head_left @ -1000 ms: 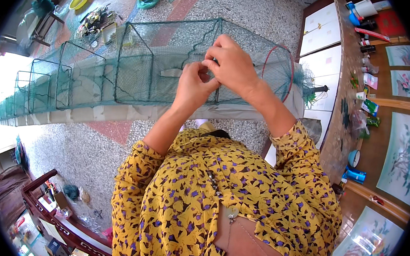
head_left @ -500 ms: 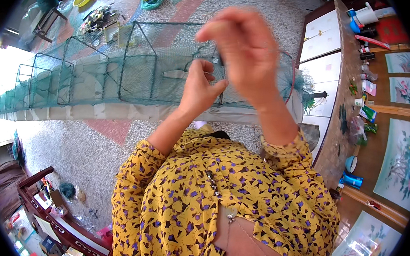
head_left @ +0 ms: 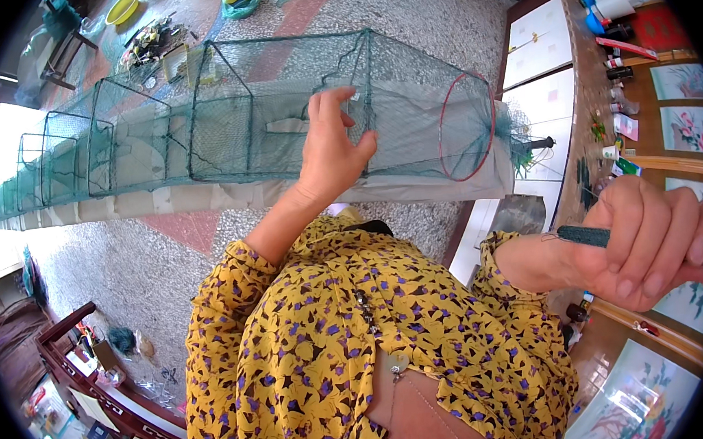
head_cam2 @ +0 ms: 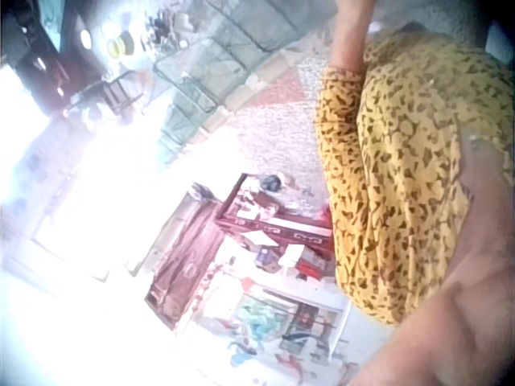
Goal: The person is repairing a green mesh fishing trap using a black net needle and string, weaving the tool through the mesh to secure or patch sections of the net.
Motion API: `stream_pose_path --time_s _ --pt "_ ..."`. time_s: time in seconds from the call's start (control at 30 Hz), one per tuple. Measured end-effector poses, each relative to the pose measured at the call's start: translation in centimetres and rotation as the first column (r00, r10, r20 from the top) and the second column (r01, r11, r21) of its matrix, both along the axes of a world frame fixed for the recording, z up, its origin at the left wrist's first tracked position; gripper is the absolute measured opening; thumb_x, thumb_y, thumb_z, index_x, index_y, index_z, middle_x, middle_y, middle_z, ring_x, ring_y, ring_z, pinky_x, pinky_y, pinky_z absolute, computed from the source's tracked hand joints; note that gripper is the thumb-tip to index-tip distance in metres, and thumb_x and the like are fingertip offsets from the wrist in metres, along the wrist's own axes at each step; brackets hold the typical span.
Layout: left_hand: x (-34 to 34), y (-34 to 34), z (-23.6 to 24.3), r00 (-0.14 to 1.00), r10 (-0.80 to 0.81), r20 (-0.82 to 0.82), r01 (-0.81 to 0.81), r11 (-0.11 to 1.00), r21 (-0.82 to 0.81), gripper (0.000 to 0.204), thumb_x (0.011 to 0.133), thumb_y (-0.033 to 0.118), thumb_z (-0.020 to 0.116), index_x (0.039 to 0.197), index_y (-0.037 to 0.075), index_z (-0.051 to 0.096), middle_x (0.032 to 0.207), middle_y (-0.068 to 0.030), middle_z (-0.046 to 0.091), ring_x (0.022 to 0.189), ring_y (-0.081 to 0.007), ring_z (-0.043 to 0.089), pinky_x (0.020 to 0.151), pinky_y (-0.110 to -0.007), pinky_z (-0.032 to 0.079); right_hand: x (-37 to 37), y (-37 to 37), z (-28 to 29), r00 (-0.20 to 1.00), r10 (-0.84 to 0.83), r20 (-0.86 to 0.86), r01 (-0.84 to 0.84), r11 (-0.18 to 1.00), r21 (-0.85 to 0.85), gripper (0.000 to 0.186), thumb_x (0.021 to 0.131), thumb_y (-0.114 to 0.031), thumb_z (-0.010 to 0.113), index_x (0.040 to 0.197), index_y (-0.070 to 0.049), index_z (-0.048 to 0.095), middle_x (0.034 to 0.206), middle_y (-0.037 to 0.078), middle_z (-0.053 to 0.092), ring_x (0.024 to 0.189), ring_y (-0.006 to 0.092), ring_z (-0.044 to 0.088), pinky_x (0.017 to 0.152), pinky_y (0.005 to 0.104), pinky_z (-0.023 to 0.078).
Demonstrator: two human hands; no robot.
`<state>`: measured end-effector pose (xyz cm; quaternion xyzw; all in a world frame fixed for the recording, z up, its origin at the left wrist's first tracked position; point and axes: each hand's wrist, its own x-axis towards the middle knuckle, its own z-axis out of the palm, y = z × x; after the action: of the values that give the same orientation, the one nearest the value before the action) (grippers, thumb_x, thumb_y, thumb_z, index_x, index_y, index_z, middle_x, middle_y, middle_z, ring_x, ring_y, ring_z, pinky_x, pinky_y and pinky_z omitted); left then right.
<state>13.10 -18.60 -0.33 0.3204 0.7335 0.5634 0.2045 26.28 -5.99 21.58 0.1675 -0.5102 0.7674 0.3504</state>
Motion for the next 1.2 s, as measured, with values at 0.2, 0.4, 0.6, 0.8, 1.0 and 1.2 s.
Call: stream_pose_path --time_s 0.2,0.4,0.6,0.8,1.0,1.2 --pt "0.2 0.3 0.6 0.944 -0.093 -0.317 0.124 0.989 0.081 0.040 0.072 -0.004 0.063 0.110 0.004 0.054 0.094 -0.0105 0.054 0.080 -0.0261 0.051 0.074 -0.035 0.045 -0.8 0.2 -0.1 0.994 -0.015 0.108 0.018 1.000 -0.021 0.018 0.097 -0.019 0.052 0.084 -0.010 0.043 0.065 -0.001 0.048 0.043 0.0049 0.036 0.040 0.0152 0.026" --pt "0.7 -0.9 0.6 0.928 -0.073 -0.364 0.055 0.997 -0.062 0.025 0.072 -0.001 0.067 0.092 0.005 0.054 0.091 -0.0115 0.054 0.085 -0.0333 0.053 0.074 -0.041 0.043 -3.1 1.9 -6.8 0.576 -0.641 0.507 0.106 0.674 0.731 0.015 0.094 -0.020 0.058 0.099 -0.005 0.059 0.082 0.002 0.060 0.067 0.0148 0.055 0.057 0.0258 0.043" --pt "0.9 -1.3 1.0 0.945 -0.069 -0.319 0.038 0.994 -0.102 0.022 0.074 0.005 0.070 0.089 0.004 0.054 0.090 -0.0107 0.053 0.084 -0.0308 0.054 0.072 -0.039 0.044 -4.1 2.7 -13.5 0.512 -0.787 0.345 -0.185 0.291 0.939 0.008 0.081 -0.015 0.068 0.085 -0.009 0.067 0.082 0.005 0.059 0.083 0.0267 0.057 0.070 0.0366 0.047" --pt "0.9 -1.3 0.0 0.984 -0.024 -0.174 0.000 0.990 -0.138 0.028 0.076 0.014 0.075 0.095 0.004 0.058 0.093 -0.0097 0.053 0.083 -0.0238 0.056 0.074 -0.034 0.048 -4.3 2.6 -16.4 0.520 -0.800 0.298 -0.211 0.218 0.953 0.007 0.077 -0.016 0.070 0.081 -0.010 0.068 0.081 0.004 0.059 0.084 0.0261 0.056 0.072 0.0388 0.047" --pt "-0.3 -1.3 -0.2 0.998 -0.017 0.060 0.031 0.970 -0.241 0.045 0.075 0.027 0.079 0.108 0.002 0.061 0.100 -0.0092 0.055 0.084 -0.0185 0.058 0.077 -0.032 0.050 -5.2 1.8 -19.0 0.507 -0.760 0.406 -0.054 0.442 0.895 0.009 0.077 -0.013 0.071 0.082 -0.008 0.066 0.081 0.006 0.057 0.084 0.0273 0.056 0.073 0.0384 0.047" --pt "-0.7 -1.1 -1.5 0.989 -0.007 0.149 0.042 0.972 -0.232 0.054 0.070 0.033 0.079 0.104 -0.004 0.059 0.101 -0.0160 0.054 0.083 -0.0236 0.057 0.075 -0.036 0.050 -7.7 -0.8 -20.1 0.525 -0.723 0.449 0.050 0.553 0.832 0.009 0.076 -0.011 0.070 0.079 -0.005 0.064 0.090 0.007 0.054 0.086 0.0279 0.056 0.073 0.0384 0.047"
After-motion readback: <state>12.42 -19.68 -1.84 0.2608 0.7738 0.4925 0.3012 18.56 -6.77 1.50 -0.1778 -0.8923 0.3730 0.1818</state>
